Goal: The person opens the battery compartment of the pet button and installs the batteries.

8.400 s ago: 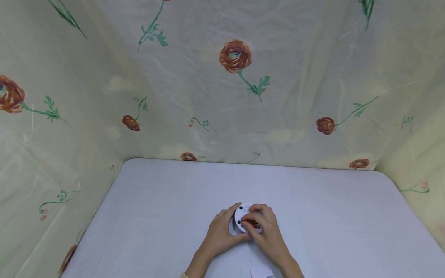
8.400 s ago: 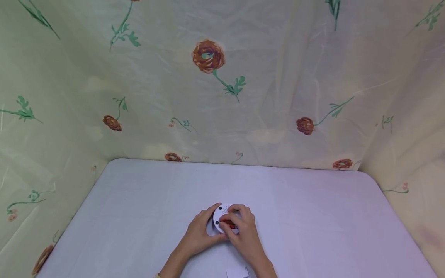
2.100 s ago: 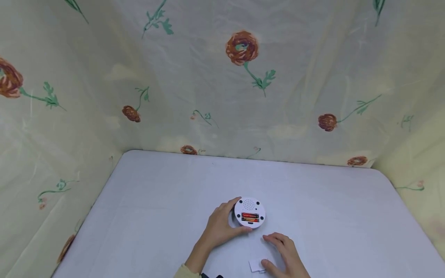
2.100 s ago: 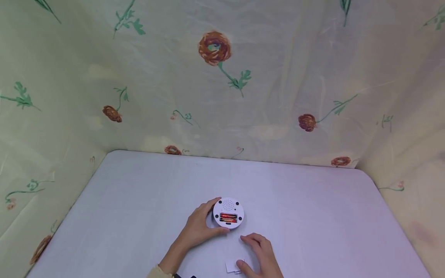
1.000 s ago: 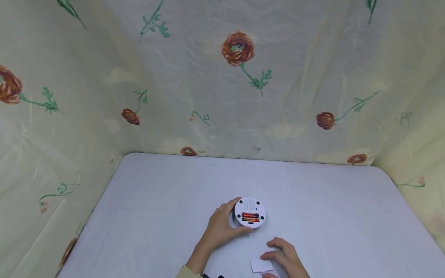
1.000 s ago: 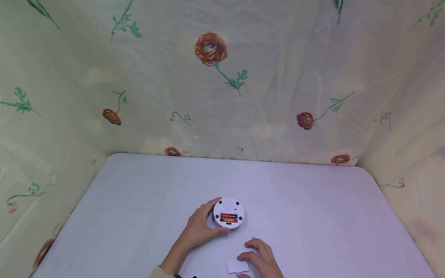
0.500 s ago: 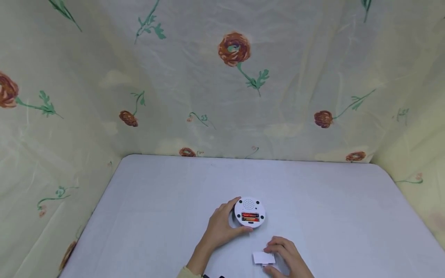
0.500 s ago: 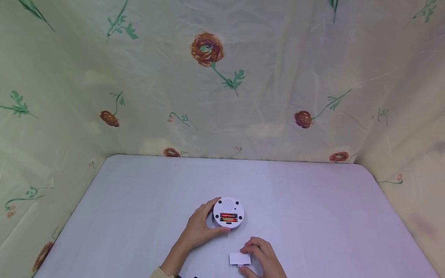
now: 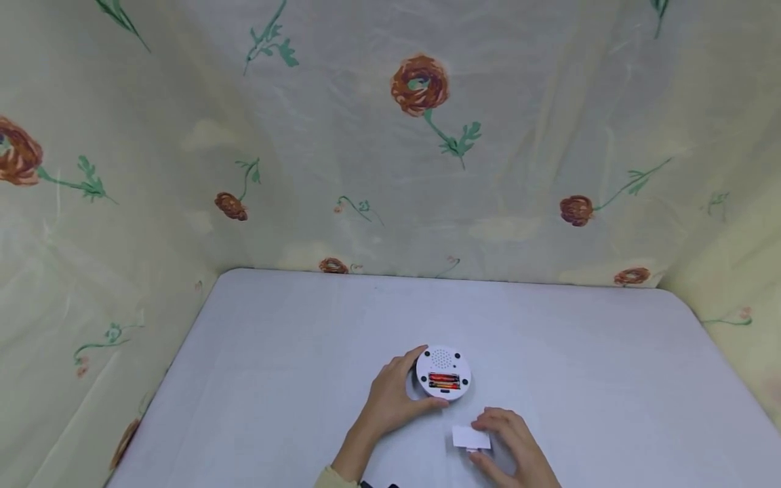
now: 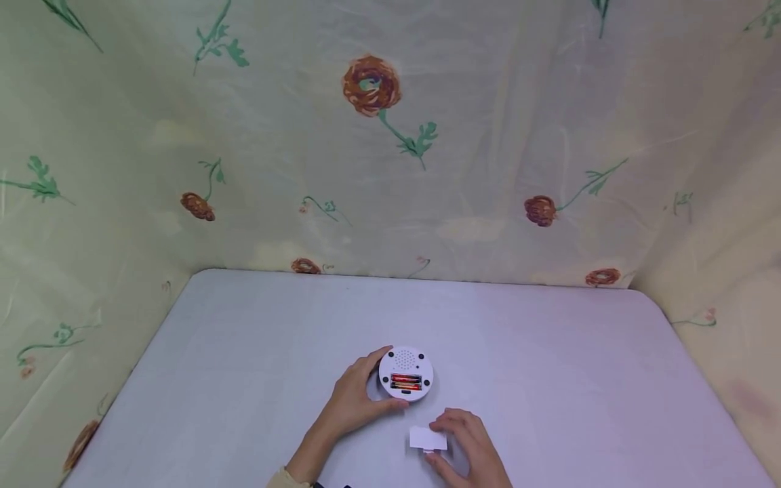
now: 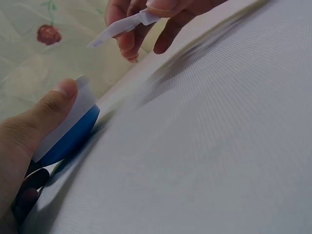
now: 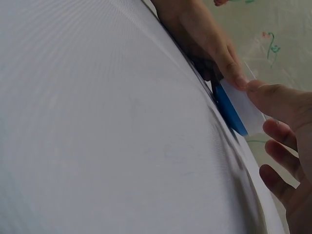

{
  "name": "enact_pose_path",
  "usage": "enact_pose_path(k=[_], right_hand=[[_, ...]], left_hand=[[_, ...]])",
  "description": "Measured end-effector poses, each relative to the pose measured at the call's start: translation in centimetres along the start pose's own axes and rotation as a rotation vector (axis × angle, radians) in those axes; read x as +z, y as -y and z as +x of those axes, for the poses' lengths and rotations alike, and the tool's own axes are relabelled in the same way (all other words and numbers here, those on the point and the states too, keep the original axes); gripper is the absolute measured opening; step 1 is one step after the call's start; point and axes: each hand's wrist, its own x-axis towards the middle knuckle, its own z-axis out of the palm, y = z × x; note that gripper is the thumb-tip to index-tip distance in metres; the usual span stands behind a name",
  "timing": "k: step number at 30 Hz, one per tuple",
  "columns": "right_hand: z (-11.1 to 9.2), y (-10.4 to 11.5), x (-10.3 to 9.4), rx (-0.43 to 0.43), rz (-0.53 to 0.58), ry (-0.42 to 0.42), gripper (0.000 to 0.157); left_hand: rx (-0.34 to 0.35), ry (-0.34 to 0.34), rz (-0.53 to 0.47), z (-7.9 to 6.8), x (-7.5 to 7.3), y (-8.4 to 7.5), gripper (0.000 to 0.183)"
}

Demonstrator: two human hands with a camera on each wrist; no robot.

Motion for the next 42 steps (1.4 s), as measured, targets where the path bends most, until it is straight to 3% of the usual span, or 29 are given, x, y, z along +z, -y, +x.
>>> enact_pose_path(k=[3,11,21,42], right_hand=[[0.2,-0.1,-0.2,-0.022,0.022,0.008,0.050],[0.7,0.5,-0.4,0.064,-0.009,0.030,0.048],[1.8,0.0,-0.5,-0.019,0.025,0.017,0.047],[3.4,-0.4,0.3,0.072,0.032,0.017,0.042]], left_hand=[[0.003,-0.002,0.000,0.0,0.0,0.0,0.096],[0.022,-0.014,0.000,0.0,0.0,0.0,0.095],[0.018,-0.004,-0.010,-0.2,0.1,0.1,0.094],[0.052,-0.021,-0.009,-0.2,-0.1,0.3,0.091]])
